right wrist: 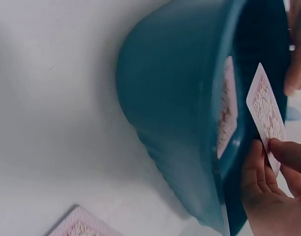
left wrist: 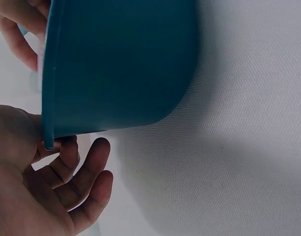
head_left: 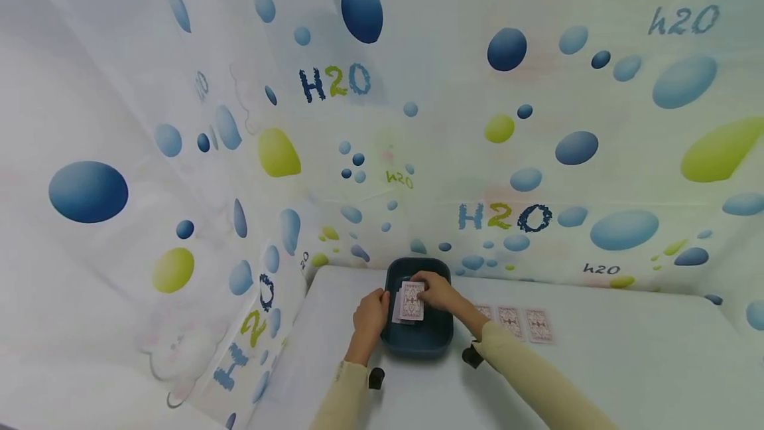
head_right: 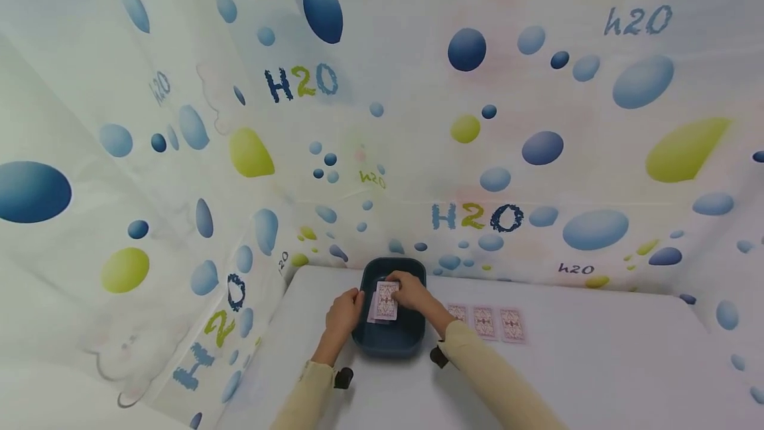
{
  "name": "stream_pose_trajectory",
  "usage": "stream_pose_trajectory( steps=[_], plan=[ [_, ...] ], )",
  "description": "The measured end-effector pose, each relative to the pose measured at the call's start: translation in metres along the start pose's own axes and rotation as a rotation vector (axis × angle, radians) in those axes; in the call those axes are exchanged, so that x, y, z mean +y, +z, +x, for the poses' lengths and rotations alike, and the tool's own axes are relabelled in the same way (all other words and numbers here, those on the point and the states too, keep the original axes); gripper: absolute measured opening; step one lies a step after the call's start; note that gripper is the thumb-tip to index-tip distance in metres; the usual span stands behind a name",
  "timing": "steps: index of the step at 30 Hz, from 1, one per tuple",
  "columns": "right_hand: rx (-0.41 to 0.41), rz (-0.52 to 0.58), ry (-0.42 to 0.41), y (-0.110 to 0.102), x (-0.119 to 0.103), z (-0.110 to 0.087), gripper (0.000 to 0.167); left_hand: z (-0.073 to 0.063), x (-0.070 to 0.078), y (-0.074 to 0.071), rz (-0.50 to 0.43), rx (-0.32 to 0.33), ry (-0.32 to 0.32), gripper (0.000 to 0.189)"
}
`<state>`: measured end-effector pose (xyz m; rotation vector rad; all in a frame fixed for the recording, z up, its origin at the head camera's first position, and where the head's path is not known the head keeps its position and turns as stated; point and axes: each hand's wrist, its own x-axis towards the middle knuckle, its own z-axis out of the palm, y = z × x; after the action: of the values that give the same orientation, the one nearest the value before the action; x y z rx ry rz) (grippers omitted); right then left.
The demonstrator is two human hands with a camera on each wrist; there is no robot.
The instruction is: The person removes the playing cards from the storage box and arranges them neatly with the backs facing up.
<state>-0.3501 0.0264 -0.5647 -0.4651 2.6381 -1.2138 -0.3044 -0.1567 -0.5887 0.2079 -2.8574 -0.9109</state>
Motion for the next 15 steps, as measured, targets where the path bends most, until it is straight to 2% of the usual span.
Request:
stream_pose_trajectory(
  steps=[7, 11, 15],
  plan=[
    [-0.056, 0.166, -0.003, -0.027, -0.002, -0.015, 0.033, 0.0, 0.004, -0.005, 0.002, -0.017, -0.014, 0.03],
    [-0.058, 0.165, -0.009, -0.04, 0.003, -0.022, 0.034, 0.0, 0.003, -0.005, -0.001, -0.016, -0.018, 0.03],
    [-0.05, 0.132, 0.034, -0.05, 0.012, -0.028, 0.034, 0.001, 0.002, -0.001, -0.001, -0.025, -0.014, 0.03]
  ],
)
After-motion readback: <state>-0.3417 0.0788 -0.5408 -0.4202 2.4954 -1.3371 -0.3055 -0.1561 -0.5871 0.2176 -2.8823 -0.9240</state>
